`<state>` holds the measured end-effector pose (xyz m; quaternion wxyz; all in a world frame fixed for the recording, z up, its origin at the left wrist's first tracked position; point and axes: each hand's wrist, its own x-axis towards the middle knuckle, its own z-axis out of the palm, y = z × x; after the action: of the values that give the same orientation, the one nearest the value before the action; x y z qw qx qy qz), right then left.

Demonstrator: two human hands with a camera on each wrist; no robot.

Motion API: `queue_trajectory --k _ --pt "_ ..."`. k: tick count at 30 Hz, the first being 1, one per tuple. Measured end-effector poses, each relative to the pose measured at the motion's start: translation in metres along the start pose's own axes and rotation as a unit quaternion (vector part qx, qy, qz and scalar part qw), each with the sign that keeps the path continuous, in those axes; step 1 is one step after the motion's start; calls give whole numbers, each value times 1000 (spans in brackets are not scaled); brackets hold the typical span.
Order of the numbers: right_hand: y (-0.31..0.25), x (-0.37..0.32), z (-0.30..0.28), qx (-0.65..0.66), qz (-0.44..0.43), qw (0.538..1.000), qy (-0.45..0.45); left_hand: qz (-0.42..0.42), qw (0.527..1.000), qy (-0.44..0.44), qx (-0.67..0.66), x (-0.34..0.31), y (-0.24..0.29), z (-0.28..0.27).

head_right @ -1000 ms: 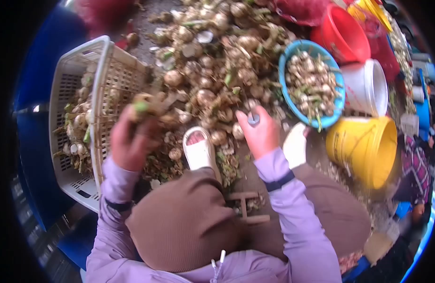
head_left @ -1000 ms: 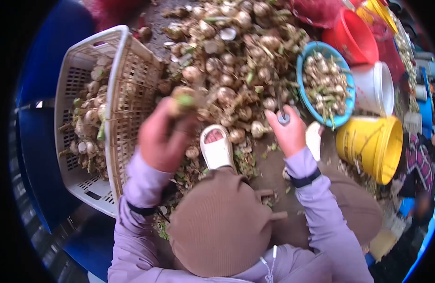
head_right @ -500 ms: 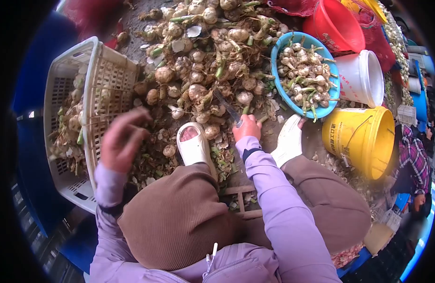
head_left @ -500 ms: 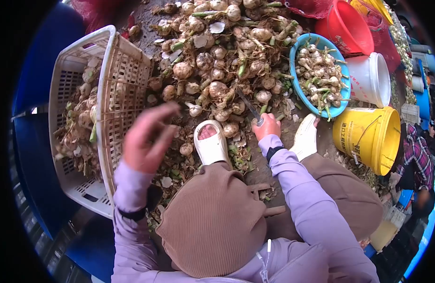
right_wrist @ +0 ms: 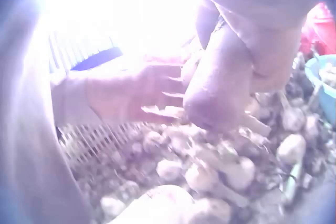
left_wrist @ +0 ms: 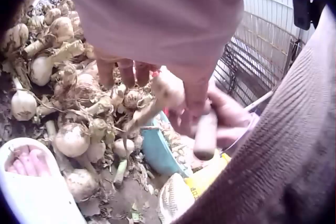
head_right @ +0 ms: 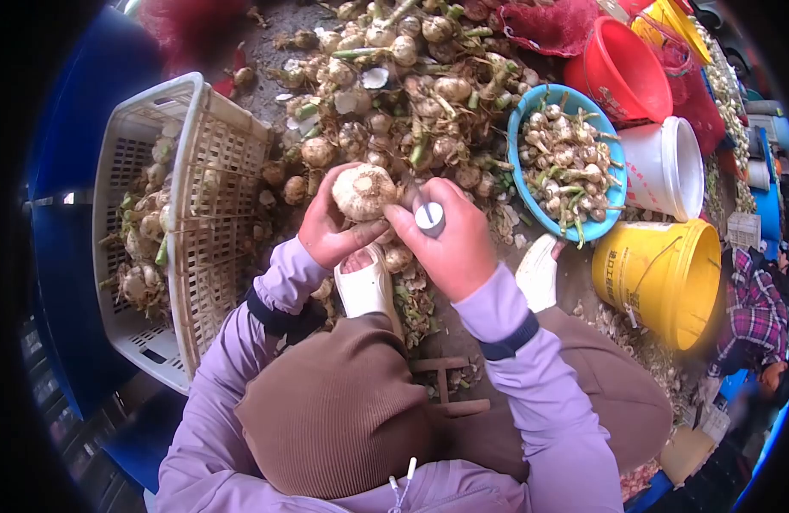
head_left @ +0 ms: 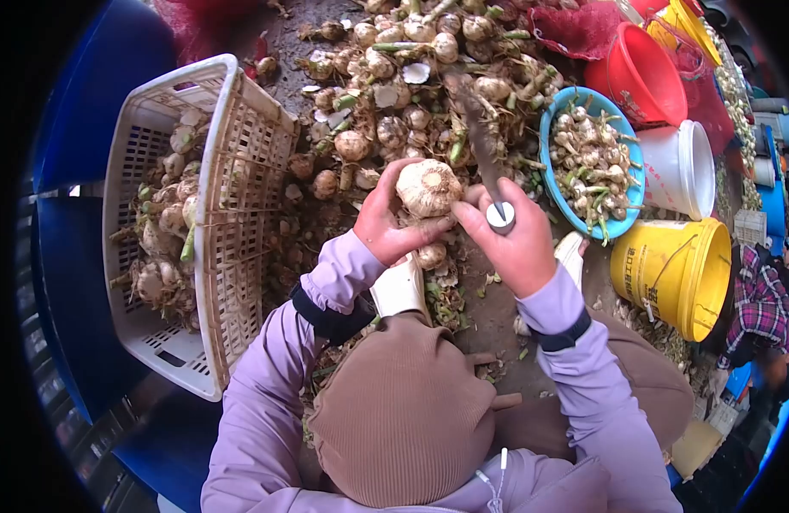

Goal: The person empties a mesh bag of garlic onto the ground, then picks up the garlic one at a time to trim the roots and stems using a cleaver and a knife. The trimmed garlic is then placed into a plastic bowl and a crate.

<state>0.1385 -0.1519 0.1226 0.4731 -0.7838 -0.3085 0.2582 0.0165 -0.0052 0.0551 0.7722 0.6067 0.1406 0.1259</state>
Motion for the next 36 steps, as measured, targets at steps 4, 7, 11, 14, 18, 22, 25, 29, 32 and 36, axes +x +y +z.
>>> queue_trajectory --k 4,7,11,14,18,22,25,29,32,36 --pt "-27 -6 -9 -270 -180 945 -47 -7 1000 -12 -24 2 -12 -12" --pt "-38 -8 -7 -311 -237 920 -44 -13 1000 -16 -21 -5 -5 -13" --pt "-41 -13 -2 -324 -232 916 -54 -20 999 -22 -32 -14 -3 -9" --pt "-36 -14 1 -322 -219 920 -49 -29 998 -27 -40 -22 -4 -8" --pt "-20 -11 -1 -313 -222 923 -33 -33 998 -33 -50 -29 -1 -6" --pt "-4 -4 -4 -318 -179 931 2 -33 997 -39 -54 -31 10 -6" --pt "17 6 -33 -271 -61 960 35 151 977 -64 135 -36 45 -12" --pt "-33 -3 -18 -123 -82 989 -15 -73 993 9 -89 -29 30 -10" --pt "-40 11 12 -56 -253 965 -34 -37 997 -38 49 -27 28 -13" --pt "-29 16 8 165 -27 985 -48 34 995 -62 -74 -30 40 -19"
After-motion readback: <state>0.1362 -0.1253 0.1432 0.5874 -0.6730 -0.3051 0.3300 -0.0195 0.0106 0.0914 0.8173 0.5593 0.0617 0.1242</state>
